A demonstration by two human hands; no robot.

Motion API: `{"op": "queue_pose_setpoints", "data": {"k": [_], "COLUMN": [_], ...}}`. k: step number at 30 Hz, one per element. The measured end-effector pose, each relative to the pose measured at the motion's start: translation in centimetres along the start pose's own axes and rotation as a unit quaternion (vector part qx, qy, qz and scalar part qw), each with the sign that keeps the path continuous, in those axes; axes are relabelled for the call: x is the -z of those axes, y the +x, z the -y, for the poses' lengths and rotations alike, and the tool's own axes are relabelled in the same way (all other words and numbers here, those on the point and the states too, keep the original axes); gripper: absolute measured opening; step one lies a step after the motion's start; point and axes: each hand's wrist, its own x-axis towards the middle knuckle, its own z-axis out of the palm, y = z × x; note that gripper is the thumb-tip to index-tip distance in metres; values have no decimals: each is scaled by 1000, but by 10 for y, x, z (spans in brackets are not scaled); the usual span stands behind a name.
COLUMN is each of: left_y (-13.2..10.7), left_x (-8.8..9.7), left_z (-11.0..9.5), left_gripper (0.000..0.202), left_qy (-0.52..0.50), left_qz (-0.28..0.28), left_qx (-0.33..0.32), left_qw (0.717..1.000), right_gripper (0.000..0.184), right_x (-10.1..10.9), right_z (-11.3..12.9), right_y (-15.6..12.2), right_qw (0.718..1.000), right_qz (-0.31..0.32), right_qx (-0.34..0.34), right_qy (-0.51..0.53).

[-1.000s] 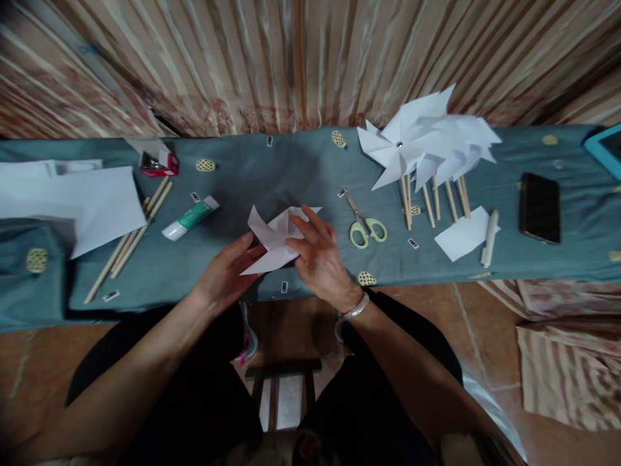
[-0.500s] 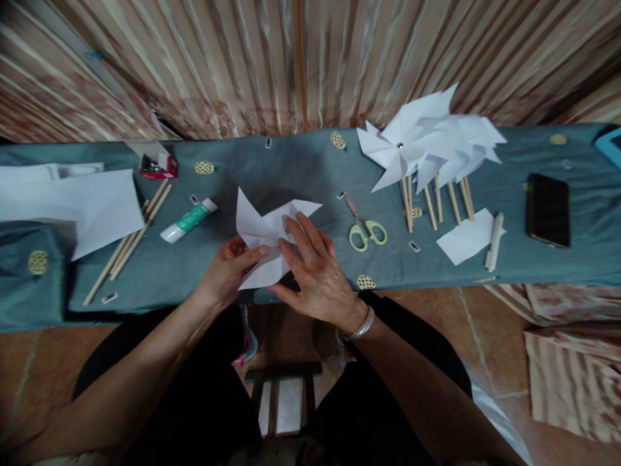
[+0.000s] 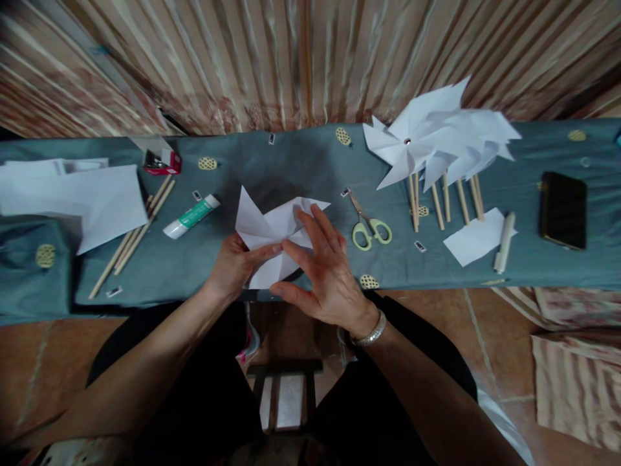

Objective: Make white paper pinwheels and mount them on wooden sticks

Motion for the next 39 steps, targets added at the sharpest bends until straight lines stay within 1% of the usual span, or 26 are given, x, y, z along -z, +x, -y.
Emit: {"op": "queue_pose_setpoints", "data": {"k": [7,12,15,19,22,25,28,30,31,33,34,36,37,39], "left_y": [0,-1,0,1,1,3,6,8,9,9,9,7,5,3], "left_x": [-1,-1,-2,-2,-3,-4,-3,-3,-3,-5,-7,-12,-14,-18], "left_z": [-2,-3,-2,1,3,1,-1,-2,-2,-1,0,1,1,2], "left_gripper": [30,25,29,33,35,32,31,33,33,33,32,31,31,31], "left_qy": [1,-6,-9,-8,-11,-14,-33,-50,-54,-53,-49,-37,-32,-26], "left_qz": [7,4,1,1,-2,-16,-27,-28,-27,-20,-15,-5,-2,1], "left_qx": [21,30,31,25,24,25,22,19,18,18,19,18,17,14], "left_qw": [1000,1000,999,1000,1000,999,999,998,998,998,999,999,999,1000], "right_gripper": [48,45,45,45,47,45,40,38,39,45,48,49,48,46], "right_x": [3,4,3,3,6,13,20,21,21,17,15,11,9,6], "right_z": [0,-1,0,3,7,9,5,-1,-5,-12,-15,-19,-19,-18], "right_y": [0,0,0,0,1,2,0,-1,-1,0,0,3,5,7], "right_qw": [1000,1000,1000,999,998,998,990,975,963,927,903,854,833,801], "right_qz": [1,-17,-13,-3,-12,-40,-102,-133,-140,-137,-129,-110,-101,-92], "right_qx": [-23,-6,-1,1,9,-31,-99,-171,-213,-286,-308,-327,-334,-348], "right_qy": [2,0,-6,-42,-56,-40,4,53,90,201,271,389,429,477]}}
